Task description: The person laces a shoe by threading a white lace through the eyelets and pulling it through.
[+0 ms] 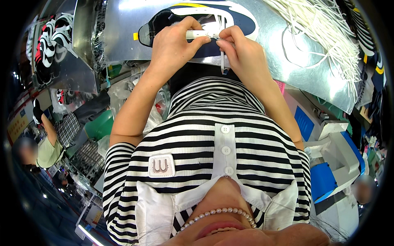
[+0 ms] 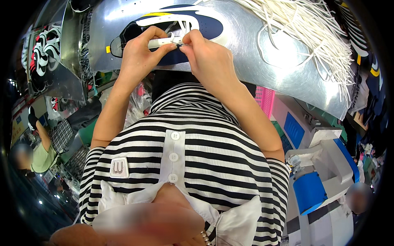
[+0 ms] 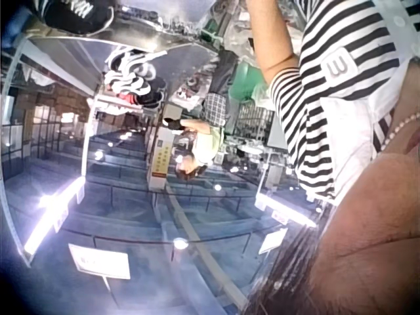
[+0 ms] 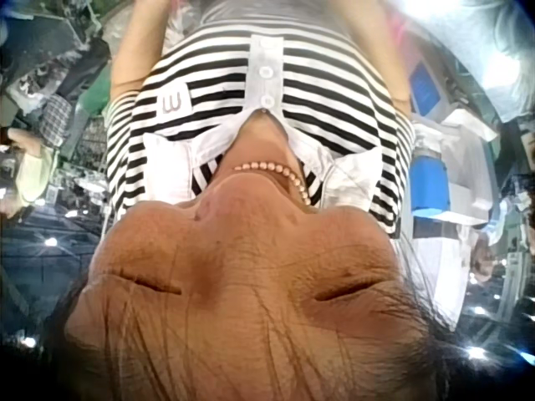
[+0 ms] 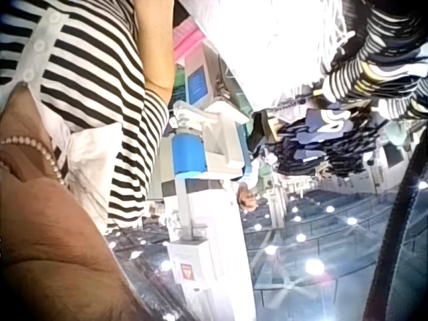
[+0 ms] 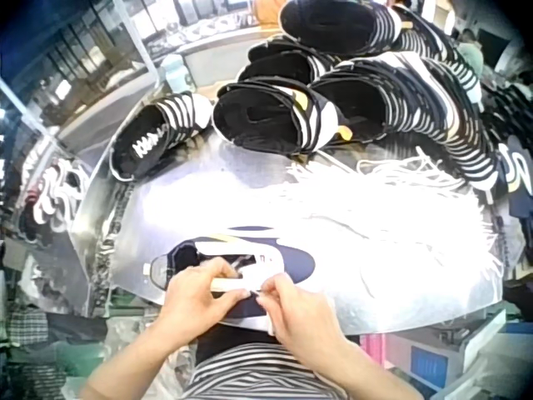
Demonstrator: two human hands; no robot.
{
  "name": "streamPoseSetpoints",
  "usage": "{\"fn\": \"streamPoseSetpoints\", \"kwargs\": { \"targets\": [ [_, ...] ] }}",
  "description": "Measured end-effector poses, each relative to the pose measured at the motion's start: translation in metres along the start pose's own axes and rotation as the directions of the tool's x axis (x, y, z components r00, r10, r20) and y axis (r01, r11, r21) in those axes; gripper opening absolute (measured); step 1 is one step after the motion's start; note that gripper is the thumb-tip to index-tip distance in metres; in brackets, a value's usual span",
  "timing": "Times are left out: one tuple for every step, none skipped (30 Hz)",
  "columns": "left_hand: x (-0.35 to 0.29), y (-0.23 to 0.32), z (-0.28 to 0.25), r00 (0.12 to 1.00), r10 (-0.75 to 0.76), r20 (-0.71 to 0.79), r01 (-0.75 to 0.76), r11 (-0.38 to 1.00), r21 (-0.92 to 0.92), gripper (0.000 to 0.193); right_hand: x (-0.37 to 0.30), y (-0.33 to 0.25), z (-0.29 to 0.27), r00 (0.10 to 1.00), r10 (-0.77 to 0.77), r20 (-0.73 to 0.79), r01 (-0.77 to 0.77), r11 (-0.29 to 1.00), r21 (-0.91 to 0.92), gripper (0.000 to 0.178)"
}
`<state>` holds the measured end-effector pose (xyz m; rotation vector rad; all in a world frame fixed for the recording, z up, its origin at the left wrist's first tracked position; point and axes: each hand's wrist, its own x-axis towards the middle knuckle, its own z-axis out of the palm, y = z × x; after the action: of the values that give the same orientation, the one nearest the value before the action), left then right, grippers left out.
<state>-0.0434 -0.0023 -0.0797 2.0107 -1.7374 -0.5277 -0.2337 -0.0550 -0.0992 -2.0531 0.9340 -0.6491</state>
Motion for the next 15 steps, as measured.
{"fn": "streamPoseSetpoints", "kwargs": {
  "targets": [
    [0.001,-0.001,0.000,0.999,0.035,-0.005,-0.035,0.999,-0.009,0.030,0.001,0.001,0.001,1.000,0.011,0.007,-0.010,1.000,-0.004,0.016],
    [0.001,-0.001,0.001,0.998,0.069,-0.010,-0.069,0.997,-0.017,0.029,0.002,0.002,0.001,1.000,0.021,0.015,-0.021,1.000,-0.007,0.017],
    [0.000,-0.001,0.001,0.997,0.083,-0.011,-0.083,0.996,-0.040,0.027,0.002,0.001,0.001,1.000,0.020,0.014,-0.019,0.997,-0.070,0.018],
    [-0.004,0.000,0.000,0.995,0.096,-0.012,-0.096,0.993,-0.062,0.024,0.002,0.000,0.001,1.000,0.019,0.014,-0.017,0.991,-0.132,0.018],
    [-0.005,0.001,0.001,0.994,0.108,-0.014,-0.109,0.990,-0.085,0.022,0.002,-0.002,0.002,1.000,0.017,0.015,-0.014,0.981,-0.194,0.019],
    [-0.007,0.000,0.004,0.991,0.134,-0.015,-0.134,0.987,-0.084,0.020,0.003,-0.003,0.004,1.000,0.008,0.024,-0.002,0.974,-0.225,0.020],
    [-0.008,0.000,0.008,0.987,0.158,-0.016,-0.159,0.984,-0.083,0.019,0.005,-0.006,0.008,0.999,-0.002,0.034,0.010,0.967,-0.256,0.020],
    [-0.010,0.000,0.012,0.983,0.181,-0.017,-0.182,0.980,-0.082,0.017,0.007,-0.006,0.011,0.999,-0.011,0.045,0.024,0.958,-0.286,0.021],
    [-0.009,0.000,0.012,0.978,0.206,-0.018,-0.207,0.974,-0.089,0.017,0.010,-0.005,0.015,0.999,-0.040,0.025,0.046,0.967,-0.252,0.021],
    [-0.009,0.000,0.011,0.973,0.230,-0.020,-0.231,0.968,-0.096,0.016,0.011,-0.001,0.020,0.998,-0.069,0.005,0.069,0.973,-0.218,0.022],
    [-0.008,-0.001,0.010,0.967,0.254,-0.022,-0.255,0.961,-0.103,0.016,0.012,0.001,0.024,0.995,-0.097,-0.016,0.093,0.978,-0.185,0.022],
    [-0.009,-0.004,0.009,0.956,0.293,-0.032,-0.294,0.952,-0.081,0.021,0.011,0.001,0.024,0.998,-0.056,-0.013,0.053,0.983,-0.175,0.023],
    [-0.009,-0.005,0.006,0.948,0.311,-0.067,-0.314,0.948,-0.057,0.023,0.009,-0.001,0.019,0.999,0.013,0.039,-0.007,0.988,-0.157,0.023],
    [-0.010,-0.004,0.003,0.939,0.330,-0.101,-0.334,0.942,-0.032,0.024,0.005,-0.005,0.009,0.992,0.082,0.092,-0.069,0.987,-0.144,0.024],
    [-0.011,-0.004,-0.001,0.926,0.350,-0.140,-0.354,0.935,-0.001,0.025,0.003,-0.010,-0.002,0.980,0.142,0.143,-0.123,0.983,-0.135,0.024]
  ]
}}
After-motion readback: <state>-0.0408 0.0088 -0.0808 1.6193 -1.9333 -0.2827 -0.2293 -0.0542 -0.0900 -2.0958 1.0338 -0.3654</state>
